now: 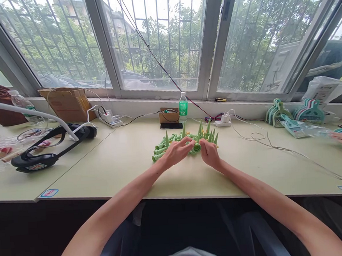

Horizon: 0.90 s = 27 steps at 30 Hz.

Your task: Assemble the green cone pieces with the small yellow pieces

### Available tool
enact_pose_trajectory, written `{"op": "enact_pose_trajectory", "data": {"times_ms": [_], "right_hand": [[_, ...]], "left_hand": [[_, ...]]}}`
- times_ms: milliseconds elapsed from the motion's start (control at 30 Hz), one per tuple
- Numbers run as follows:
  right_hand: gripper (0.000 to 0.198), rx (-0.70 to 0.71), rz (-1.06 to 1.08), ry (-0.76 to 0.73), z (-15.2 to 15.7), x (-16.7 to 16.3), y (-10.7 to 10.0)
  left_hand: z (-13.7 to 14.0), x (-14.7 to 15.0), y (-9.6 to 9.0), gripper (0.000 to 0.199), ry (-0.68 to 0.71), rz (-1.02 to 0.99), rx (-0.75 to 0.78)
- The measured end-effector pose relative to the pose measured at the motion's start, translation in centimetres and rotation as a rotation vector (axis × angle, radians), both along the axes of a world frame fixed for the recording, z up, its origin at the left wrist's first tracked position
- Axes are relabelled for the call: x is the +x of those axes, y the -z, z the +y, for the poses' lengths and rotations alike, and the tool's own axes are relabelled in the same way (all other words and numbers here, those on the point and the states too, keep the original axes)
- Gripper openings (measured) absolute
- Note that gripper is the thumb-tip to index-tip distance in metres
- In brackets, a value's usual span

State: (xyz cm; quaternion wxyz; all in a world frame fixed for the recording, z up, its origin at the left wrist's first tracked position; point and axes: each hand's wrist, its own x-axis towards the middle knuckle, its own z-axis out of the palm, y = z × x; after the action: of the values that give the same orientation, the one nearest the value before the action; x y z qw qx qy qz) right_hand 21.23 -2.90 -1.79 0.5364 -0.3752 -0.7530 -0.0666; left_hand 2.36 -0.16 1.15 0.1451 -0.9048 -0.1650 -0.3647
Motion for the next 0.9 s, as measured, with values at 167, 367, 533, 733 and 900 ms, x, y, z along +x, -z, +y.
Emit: {"op": "enact_pose_trajectory", "data": {"times_ms": [167,367,533,733,900], "right_hand": [[0.039,0.002,0.013,0.01,0.18,0.06,0.16],[0.041,0.009,0.039,0.0,0.19,0.04,0.22],[0.041,-0.02,0.064,-0.019,0.08,-0.01,0.12],[0.04,-0.064,0.094,-0.073,0.04,-0.01,0.17],[0.037,-0.075,0.113,-0.114,0.0,-0.03,0.2]], "left_hand": [[0.33,0.06,0.29,0.022,0.012,-0.034,0.057],[0.39,0.34,0.43,0.02,0.011,-0.079,0.101],[0.14,0.48,0.19,0.019,0.05,-0.111,0.074],[-0.08,0.65,0.03,0.017,0.089,-0.164,-0.055],[-0.12,0.87,0.2,0.016,0.16,-0.261,-0.206]]}}
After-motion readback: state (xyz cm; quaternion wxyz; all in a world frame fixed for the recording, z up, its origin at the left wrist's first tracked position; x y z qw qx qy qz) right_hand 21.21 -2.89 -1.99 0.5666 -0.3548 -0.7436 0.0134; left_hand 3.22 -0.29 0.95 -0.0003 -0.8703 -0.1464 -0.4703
